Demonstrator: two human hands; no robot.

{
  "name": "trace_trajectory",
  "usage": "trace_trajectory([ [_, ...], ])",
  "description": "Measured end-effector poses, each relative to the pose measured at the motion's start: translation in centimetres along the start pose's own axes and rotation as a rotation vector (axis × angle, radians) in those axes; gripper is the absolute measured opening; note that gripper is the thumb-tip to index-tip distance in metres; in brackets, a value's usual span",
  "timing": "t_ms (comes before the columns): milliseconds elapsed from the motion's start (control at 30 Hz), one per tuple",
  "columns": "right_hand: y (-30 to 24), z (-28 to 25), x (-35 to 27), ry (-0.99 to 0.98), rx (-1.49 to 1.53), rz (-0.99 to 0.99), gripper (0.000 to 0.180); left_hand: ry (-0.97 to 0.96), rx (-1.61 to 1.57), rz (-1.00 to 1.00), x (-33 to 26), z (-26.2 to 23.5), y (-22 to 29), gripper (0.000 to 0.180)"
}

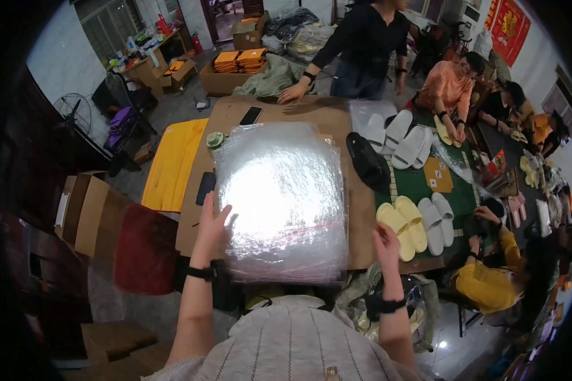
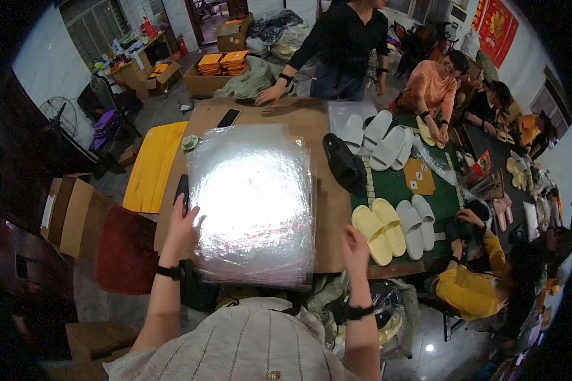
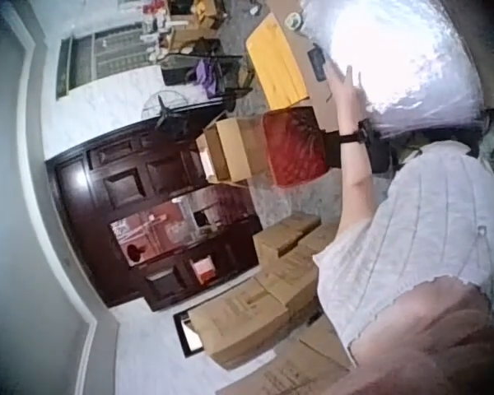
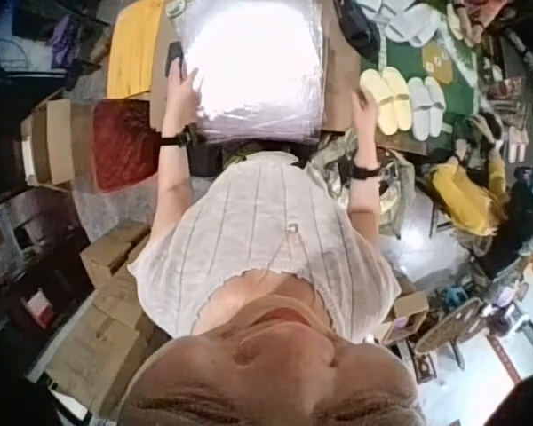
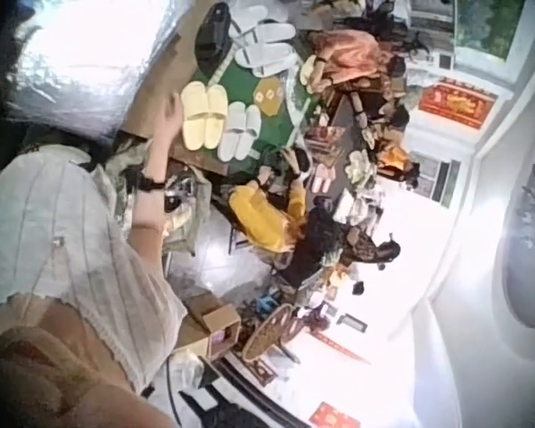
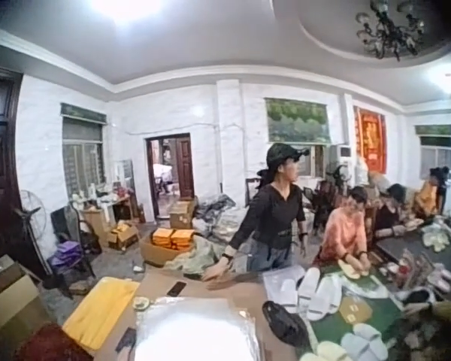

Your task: The recorder is organizing, checking, and preparing finished slippers for packing in a manufacturing facility.

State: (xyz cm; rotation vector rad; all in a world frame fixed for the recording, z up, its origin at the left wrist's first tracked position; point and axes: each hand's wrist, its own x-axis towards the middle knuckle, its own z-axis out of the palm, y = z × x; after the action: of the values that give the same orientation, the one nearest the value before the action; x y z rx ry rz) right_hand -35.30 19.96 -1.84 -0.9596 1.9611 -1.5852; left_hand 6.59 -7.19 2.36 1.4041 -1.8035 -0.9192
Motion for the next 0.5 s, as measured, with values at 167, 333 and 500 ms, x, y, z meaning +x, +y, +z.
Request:
trace_trajectory([
  [167, -7.0, 11.6, 6.7, -0.08, -0.326, -0.189, 0.037, -0.091, -0.063, -0.115, 4.4, 0.5, -3.5, 0.074],
  [333, -7.6, 14.7, 7.1, -0.015, -0.597, -0.134, 0.041, -0.093, 0.062, -0.004, 2.7, 1.3, -2.5, 0.063],
  [500, -8.3, 11.3, 3.0, -0.114, -0.561, -0.045, 0.035, -0.265, 0.024, -0.123, -0.4, -0.2, -1.4, 0.064],
])
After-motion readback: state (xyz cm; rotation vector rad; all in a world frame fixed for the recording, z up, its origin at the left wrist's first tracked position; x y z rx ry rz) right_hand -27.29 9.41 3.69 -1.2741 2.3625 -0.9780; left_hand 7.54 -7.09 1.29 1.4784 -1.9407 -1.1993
